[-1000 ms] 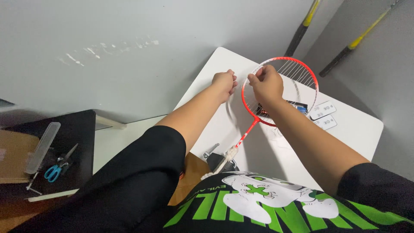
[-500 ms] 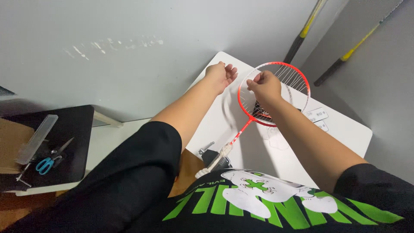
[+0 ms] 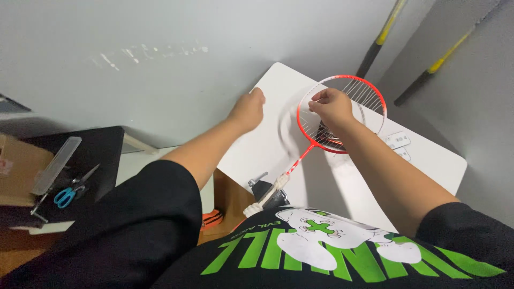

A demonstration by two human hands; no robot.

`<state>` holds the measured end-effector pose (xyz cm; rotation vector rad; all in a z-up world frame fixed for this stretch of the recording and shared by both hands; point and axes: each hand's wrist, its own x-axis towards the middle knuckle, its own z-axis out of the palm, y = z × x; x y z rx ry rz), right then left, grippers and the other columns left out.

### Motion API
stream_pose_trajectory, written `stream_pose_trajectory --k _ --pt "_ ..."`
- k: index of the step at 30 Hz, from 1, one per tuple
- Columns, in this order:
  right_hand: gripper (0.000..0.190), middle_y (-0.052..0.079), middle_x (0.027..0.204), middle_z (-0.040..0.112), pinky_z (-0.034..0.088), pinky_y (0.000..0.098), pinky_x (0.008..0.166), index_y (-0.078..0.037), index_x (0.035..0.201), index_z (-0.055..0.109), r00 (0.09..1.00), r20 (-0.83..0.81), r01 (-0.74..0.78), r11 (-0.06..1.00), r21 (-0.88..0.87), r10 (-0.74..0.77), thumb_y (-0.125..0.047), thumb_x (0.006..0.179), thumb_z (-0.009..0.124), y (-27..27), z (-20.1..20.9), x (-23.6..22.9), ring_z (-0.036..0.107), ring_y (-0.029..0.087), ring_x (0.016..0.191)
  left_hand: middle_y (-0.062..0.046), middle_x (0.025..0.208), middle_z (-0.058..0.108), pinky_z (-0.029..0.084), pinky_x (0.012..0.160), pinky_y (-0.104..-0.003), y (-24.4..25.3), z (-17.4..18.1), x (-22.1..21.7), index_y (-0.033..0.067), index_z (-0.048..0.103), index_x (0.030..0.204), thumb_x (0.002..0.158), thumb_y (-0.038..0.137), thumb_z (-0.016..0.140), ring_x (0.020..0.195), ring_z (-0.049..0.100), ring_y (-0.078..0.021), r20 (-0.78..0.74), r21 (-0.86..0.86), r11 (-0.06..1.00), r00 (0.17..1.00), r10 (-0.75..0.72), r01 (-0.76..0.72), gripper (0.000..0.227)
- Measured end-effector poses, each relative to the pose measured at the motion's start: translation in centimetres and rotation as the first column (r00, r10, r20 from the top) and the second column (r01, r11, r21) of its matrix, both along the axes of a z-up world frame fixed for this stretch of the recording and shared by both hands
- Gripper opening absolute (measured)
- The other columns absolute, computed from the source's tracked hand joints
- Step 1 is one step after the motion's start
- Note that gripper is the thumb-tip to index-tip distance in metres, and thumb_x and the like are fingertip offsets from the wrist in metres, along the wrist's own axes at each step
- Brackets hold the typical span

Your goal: Repairing or restringing a badminton racket string by hand.

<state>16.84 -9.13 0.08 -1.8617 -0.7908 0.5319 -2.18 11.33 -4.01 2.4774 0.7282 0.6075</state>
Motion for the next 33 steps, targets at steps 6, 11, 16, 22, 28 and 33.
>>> stream_pose_trajectory --k 6,11,16,22,28,33 --pt "0.020 0.010 0.086 0.074 0.048 0.0314 0.062 -0.001 0.099 0.075 0.999 0.047 -0.018 0.981 -0.194 0.028 -0.019 0.089 0.076 1.1 1.0 0.1 0.062 0.015 0.070 -0.023 0.100 0.067 0.050 0.081 -0.055 -5.3 5.7 -2.5 0.0004 0.052 0.111 0.099 0.009 0.046 0.096 0.064 -0.0436 -0.246 0.034 0.995 0.966 -0.084 0.095 0.016" --pt "0.022 0.007 0.083 0.072 0.049 0.0300 0.061 -0.002 0.096 0.076 0.997 -0.064 -0.063 0.968 -0.243 0.048 -0.023 0.087 0.078 4.4 -2.6 4.0 0.063 0.015 0.072 -0.022 0.103 0.064 0.050 0.081 -0.054 -4.9 4.9 -2.0 0.0042 0.056 0.109 0.102 0.021 0.050 0.096 0.062 -0.0421 -0.158 0.129 0.983 0.982 -0.107 0.128 0.019" --pt "0.021 0.003 0.083 0.071 0.048 0.0334 0.061 -0.005 0.094 0.075 0.984 -0.170 -0.092 0.965 -0.246 0.050 -0.024 0.086 0.076 3.7 1.5 0.6 0.061 0.014 0.074 -0.021 0.101 0.066 0.051 0.085 -0.051 -3.6 3.7 -2.5 0.0033 0.062 0.098 0.106 0.031 0.053 0.097 0.063 -0.0408 -0.123 0.141 0.988 0.991 -0.054 0.071 0.030" --pt "0.022 0.009 0.091 0.075 0.054 0.0354 0.075 -0.007 0.103 0.076 0.980 0.130 -0.116 0.961 -0.251 0.153 -0.023 0.088 0.072 1.0 3.2 -1.3 0.068 0.020 0.083 -0.021 0.093 0.067 0.052 0.080 -0.051 -3.2 4.0 -3.3 0.0013 0.065 0.088 0.101 0.029 0.058 0.089 0.063 -0.0407 -0.072 0.151 0.988 0.997 0.008 0.003 0.031" --pt "0.026 0.022 0.131 0.064 0.050 0.0427 0.093 -0.005 0.113 0.078 0.799 0.600 -0.064 0.998 0.000 0.051 -0.018 0.092 0.072 -8.5 2.2 -0.2 0.061 0.038 0.117 -0.021 0.082 0.068 0.050 0.073 -0.052 -4.6 1.8 -4.4 0.0007 0.065 0.081 0.100 0.024 0.059 0.081 0.064 -0.0408 0.016 0.116 0.993 0.999 -0.029 0.027 0.031" --pt "0.032 0.017 0.118 0.068 0.050 0.0423 0.090 -0.004 0.125 0.066 0.956 0.020 0.293 0.948 -0.122 -0.293 -0.017 0.096 0.063 -15.2 0.0 6.0 0.066 0.030 0.104 -0.022 0.073 0.065 0.048 0.063 -0.050 -8.2 0.6 -3.4 0.0001 0.061 0.077 0.099 0.025 0.060 0.069 0.062 -0.0415 0.180 -0.046 0.999 0.983 0.023 -0.015 0.034"
